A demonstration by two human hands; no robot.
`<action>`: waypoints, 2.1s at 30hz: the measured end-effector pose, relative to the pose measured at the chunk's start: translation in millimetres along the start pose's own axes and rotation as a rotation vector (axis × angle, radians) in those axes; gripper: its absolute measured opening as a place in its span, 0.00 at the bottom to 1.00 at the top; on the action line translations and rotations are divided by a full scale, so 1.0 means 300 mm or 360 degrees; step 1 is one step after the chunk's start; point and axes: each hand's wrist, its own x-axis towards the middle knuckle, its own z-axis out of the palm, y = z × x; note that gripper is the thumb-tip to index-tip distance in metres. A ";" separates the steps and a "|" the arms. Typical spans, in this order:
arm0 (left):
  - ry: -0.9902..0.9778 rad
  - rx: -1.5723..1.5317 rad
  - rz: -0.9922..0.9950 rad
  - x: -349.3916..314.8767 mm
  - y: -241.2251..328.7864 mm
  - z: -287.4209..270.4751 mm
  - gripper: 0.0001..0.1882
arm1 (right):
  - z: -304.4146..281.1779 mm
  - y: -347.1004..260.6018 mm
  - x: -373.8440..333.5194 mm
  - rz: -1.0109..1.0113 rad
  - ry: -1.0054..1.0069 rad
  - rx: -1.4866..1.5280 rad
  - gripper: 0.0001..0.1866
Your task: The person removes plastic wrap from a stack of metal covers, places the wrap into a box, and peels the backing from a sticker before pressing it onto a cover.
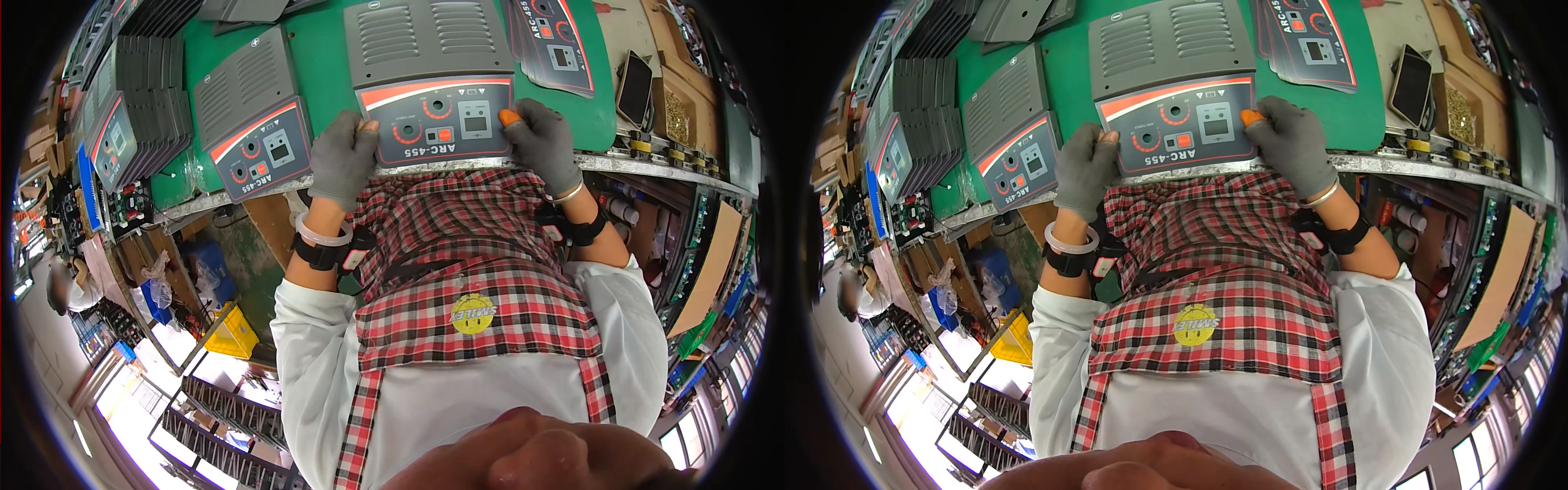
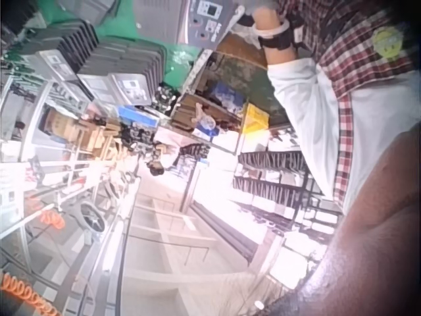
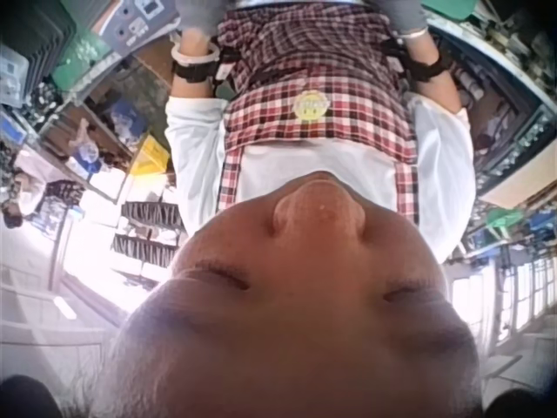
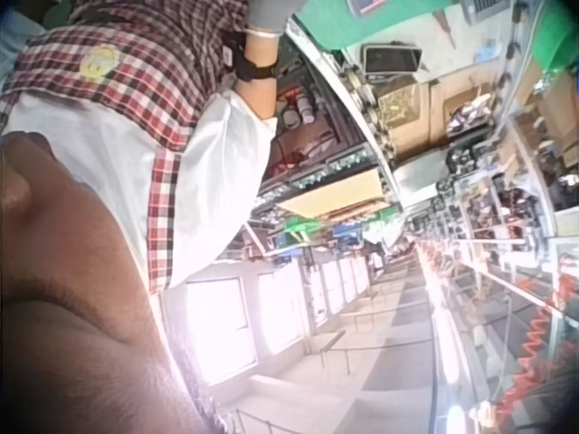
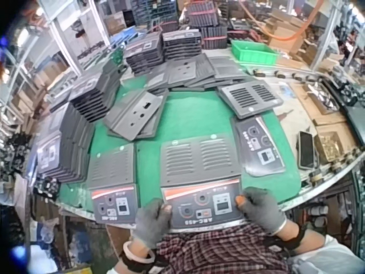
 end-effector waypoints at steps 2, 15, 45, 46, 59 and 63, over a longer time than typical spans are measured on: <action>-0.0024 -0.0031 -0.0037 0.000 0.002 -0.001 0.13 | -0.001 0.000 0.000 -0.0009 0.0000 -0.0024 0.09; 0.0043 -0.0019 0.0079 0.000 -0.011 0.013 0.13 | 0.002 -0.009 0.000 -0.0015 0.0004 -0.0086 0.10; 0.1032 -0.0092 -0.0380 -0.022 -0.388 -0.332 0.20 | 0.369 -0.472 0.226 -0.0240 -0.0893 0.0152 0.22; 0.1036 -0.0036 -0.0374 -0.007 -0.408 -0.328 0.20 | 0.386 -0.475 0.229 -0.0354 -0.0819 0.0011 0.22; 0.0949 -0.0052 -0.0329 0.046 -0.452 -0.349 0.17 | 0.454 -0.455 0.220 -0.0073 -0.0882 0.0381 0.25; 0.1108 0.0362 -0.0217 0.029 -0.375 -0.352 0.19 | 0.377 -0.462 0.290 -0.0416 -0.0939 -0.0095 0.20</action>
